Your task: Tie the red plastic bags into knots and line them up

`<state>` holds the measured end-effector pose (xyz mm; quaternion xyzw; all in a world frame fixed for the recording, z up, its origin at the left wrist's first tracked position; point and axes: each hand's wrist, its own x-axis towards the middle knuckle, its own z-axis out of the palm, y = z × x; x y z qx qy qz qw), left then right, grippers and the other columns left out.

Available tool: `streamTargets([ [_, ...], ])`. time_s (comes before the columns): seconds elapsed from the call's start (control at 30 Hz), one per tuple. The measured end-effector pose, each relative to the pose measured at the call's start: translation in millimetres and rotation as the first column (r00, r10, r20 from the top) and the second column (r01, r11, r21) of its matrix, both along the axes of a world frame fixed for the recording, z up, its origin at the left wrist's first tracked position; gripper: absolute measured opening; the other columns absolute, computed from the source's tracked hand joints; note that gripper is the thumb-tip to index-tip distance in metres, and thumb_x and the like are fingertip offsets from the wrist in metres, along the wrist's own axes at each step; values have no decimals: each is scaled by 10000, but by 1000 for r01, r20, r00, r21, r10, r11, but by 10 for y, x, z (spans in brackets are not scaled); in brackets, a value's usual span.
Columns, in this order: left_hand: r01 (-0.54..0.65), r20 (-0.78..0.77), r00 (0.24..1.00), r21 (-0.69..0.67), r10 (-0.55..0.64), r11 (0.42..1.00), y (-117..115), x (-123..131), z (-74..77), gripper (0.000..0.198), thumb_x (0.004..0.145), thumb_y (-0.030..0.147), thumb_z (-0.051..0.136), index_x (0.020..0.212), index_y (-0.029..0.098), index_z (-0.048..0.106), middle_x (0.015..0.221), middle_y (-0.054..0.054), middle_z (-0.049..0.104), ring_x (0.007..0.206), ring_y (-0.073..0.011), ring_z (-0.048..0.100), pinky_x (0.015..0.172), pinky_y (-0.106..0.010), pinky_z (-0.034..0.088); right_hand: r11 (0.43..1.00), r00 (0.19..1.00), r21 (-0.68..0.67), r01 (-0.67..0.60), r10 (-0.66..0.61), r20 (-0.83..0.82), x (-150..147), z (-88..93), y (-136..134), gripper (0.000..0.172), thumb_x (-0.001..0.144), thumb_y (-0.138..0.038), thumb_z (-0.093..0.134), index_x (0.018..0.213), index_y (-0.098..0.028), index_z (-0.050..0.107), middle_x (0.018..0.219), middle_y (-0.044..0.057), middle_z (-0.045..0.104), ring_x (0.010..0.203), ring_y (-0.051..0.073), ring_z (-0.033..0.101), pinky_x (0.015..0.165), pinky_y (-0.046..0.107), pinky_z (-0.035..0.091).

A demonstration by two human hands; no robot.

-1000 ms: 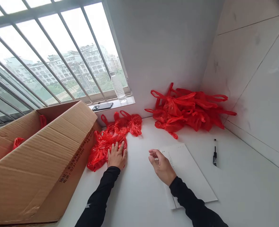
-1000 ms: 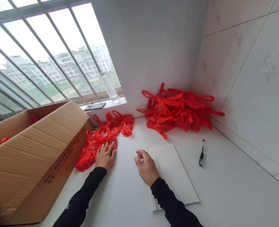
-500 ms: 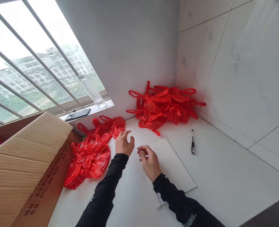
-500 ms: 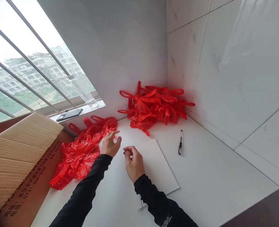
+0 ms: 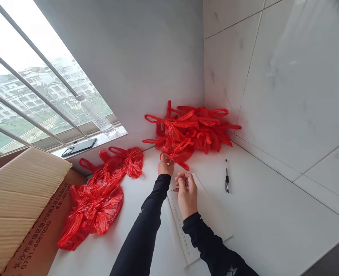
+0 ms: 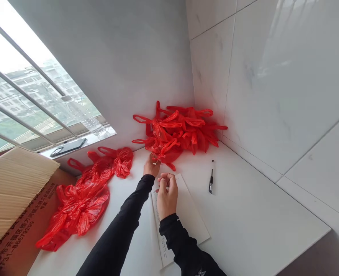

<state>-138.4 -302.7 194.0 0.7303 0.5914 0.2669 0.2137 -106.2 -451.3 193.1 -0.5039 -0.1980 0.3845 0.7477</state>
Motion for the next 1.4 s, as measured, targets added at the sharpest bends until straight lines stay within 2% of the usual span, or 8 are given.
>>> streamTargets([
  [0.23, 52, 16, 999, -19, -52, 998, -40, -32, -10, 142, 869, 208, 551, 925, 259, 672, 729, -9, 651, 747, -189, 644, 732, -295, 462, 1000, 999, -9, -21, 21, 40, -36, -39, -31, 184, 857, -369, 530, 950, -219, 585, 921, 60, 653, 802, 196, 634, 629, 309, 572],
  [0.47, 88, 120, 989, 12, -88, 996, -196, 58, -13, 287, 792, 191, 665, 1065, 281, 656, 832, -29, 659, 863, -233, 653, 787, -330, 458, 1000, 997, -19, -24, 26, 77, -42, -139, 12, 196, 826, -377, 562, 930, -214, 594, 883, 53, 665, 730, 181, 629, 601, 308, 570],
  [0.73, 16, 416, 908, 91, -53, 996, -355, -85, 128, 158, 895, 216, 514, 1011, 232, 620, 926, -68, 671, 908, -221, 646, 858, -348, 481, 999, 999, -36, -38, 38, 0, 11, -234, 84, 301, 834, -458, 575, 1018, -220, 583, 986, 91, 696, 841, 218, 683, 680, 349, 608],
  [0.83, 83, 604, 785, 119, -139, 989, -616, -437, 157, 204, 930, 336, 493, 1094, 254, 583, 1018, -52, 677, 912, -187, 647, 839, -318, 513, 990, 976, 22, -143, 145, -166, -5, -175, 66, 428, 895, -561, 493, 1152, -224, 559, 1172, 124, 693, 1069, 253, 685, 825, 399, 616],
  [0.97, 164, 930, 353, 48, -104, 985, -1046, -996, 148, 265, 748, 284, 756, 977, 248, 627, 1014, -18, 635, 945, -183, 613, 877, -337, 530, 943, 888, 124, -310, 334, -317, -68, -79, -6, 586, 922, -694, 386, 1230, -222, 546, 1159, 127, 711, 1104, 275, 691, 860, 436, 613],
  [1.03, 177, 976, 216, -36, -3, 983, -1222, -1230, 104, 199, 698, 227, 776, 855, 223, 654, 939, -3, 608, 895, -166, 594, 869, -329, 535, 908, 862, 124, -401, 420, -283, -100, -58, -50, 571, 916, -682, 443, 1211, -212, 578, 1078, 113, 731, 1023, 276, 715, 802, 422, 623],
  [1.2, 283, 992, 66, -122, 107, 951, -1423, -1589, -106, 156, 665, 292, 747, 625, 180, 646, 676, -1, 542, 629, -137, 524, 665, -306, 525, 803, 802, 102, -587, 594, -60, -172, -92, -133, 387, 839, -444, 708, 1134, -195, 674, 1039, 63, 738, 918, 234, 709, 737, 338, 610],
  [1.4, 258, 983, -16, -171, 181, 951, -1431, -1630, -242, 196, 720, 308, 787, 685, 167, 656, 683, -5, 621, 673, -171, 602, 734, -334, 531, 840, 846, 140, -524, 532, -22, -257, -168, -169, 294, 839, -334, 702, 1116, -239, 715, 1060, 32, 731, 938, 198, 669, 744, 285, 579],
])
